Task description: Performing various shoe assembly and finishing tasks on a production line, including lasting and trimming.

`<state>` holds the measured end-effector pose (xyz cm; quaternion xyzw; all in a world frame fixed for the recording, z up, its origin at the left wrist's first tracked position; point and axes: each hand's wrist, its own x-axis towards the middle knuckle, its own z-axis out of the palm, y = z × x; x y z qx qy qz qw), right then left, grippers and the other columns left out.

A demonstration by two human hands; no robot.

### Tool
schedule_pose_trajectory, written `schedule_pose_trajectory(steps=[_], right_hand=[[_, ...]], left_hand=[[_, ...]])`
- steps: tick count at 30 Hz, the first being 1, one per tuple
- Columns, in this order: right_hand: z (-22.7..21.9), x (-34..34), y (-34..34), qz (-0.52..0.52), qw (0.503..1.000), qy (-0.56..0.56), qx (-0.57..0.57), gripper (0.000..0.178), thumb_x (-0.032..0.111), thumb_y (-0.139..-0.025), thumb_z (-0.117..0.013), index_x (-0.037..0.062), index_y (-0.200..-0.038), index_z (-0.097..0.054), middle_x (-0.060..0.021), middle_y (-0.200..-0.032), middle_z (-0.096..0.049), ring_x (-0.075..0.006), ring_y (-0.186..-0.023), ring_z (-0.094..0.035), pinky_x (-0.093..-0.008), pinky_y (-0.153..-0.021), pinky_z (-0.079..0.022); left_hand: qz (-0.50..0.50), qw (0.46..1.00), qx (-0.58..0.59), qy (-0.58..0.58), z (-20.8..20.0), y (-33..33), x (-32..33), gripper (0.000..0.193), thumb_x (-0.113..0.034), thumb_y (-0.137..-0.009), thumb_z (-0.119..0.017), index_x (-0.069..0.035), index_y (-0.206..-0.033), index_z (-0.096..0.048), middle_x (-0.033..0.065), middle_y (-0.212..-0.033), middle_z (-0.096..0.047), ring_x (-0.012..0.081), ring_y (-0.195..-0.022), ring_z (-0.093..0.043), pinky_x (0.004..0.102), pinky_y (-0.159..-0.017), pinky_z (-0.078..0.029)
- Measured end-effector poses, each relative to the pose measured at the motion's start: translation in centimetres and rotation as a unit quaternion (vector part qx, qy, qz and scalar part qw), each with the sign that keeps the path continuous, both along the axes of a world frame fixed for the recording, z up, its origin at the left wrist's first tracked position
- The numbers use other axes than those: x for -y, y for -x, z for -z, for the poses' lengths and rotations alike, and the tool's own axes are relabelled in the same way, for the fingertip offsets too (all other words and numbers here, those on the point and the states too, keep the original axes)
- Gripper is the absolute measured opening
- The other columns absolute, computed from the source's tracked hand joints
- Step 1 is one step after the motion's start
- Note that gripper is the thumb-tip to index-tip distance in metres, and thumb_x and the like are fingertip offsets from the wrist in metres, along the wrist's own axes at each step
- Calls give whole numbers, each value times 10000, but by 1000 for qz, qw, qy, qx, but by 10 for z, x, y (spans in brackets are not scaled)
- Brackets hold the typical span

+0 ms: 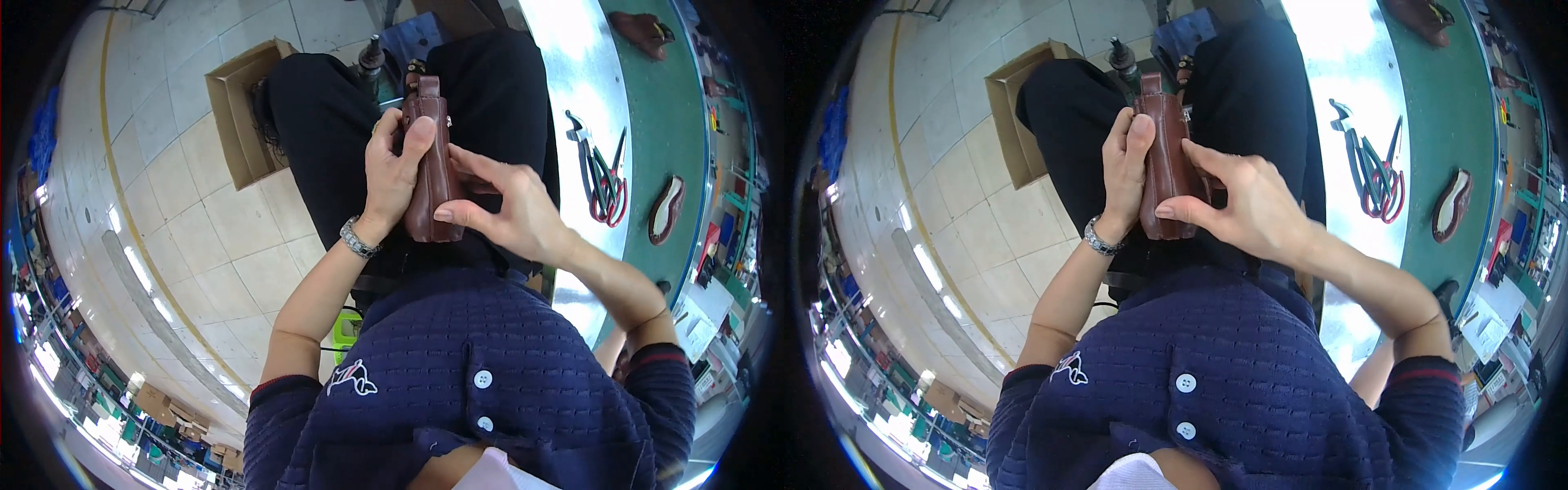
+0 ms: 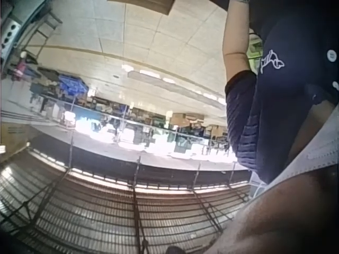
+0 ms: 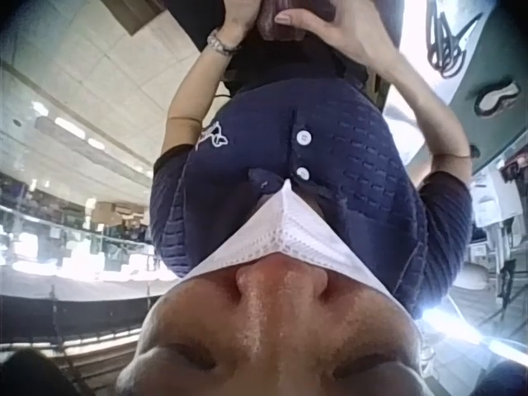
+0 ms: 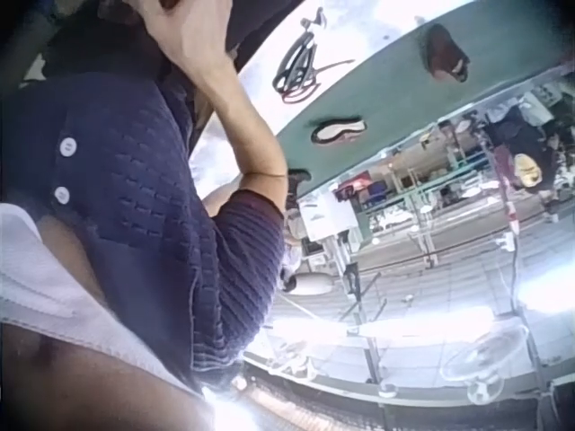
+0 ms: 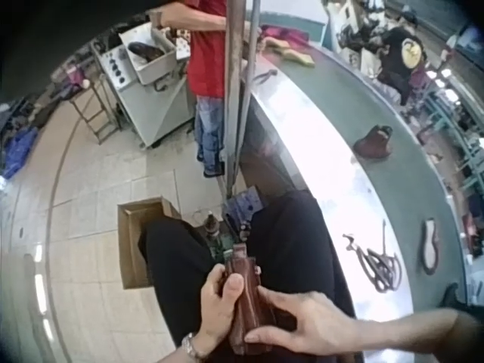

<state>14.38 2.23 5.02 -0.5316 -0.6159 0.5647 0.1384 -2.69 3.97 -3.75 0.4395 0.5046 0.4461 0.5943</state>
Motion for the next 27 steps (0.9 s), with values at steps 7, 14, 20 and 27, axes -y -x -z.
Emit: schedule_pose_trajectory(steps=[7,14,20,27], right_hand=[[38,48,10,24,990,-140,11,1076,379,-651,-871,149,-1514,-271,-201,-1457,-356,-378,-1314,-430,-448,-1060,-423],[65,49,8,98,976,-195,-14,846,193,-755,-811,127,-1474,-368,-192,-1391,-486,-340,-1221,-545,-409,-1012,-475],[56,31,6,228,960,-96,-134,726,90,-795,-766,29,-1431,-421,-171,-1342,-560,-228,-1138,-618,-355,-974,-502],[-9,-13,-3,98,952,-235,-168,735,145,-700,-839,-4,-1345,-520,-198,-1346,-548,-308,-1258,-534,-379,-1020,-453]], left_hand=[[10,995,88,46,20,5,5,549,-557,-1020,-297,-98,-1229,-514,7,-1051,-574,71,-933,-532,253,-875,-445],[121,975,186,30,27,20,20,936,-627,-914,-472,-126,-1544,6,146,-1564,-170,269,-1434,-218,394,-1167,-187],[291,957,16,4,28,29,20,1514,-327,-512,-953,-165,-1527,159,108,-1617,1,219,-1471,-145,395,-1174,-207],[173,984,4,-49,-27,38,-5,1310,-155,-616,-917,-139,-1556,-5,118,-1579,-200,225,-1415,-296,382,-1125,-309]])
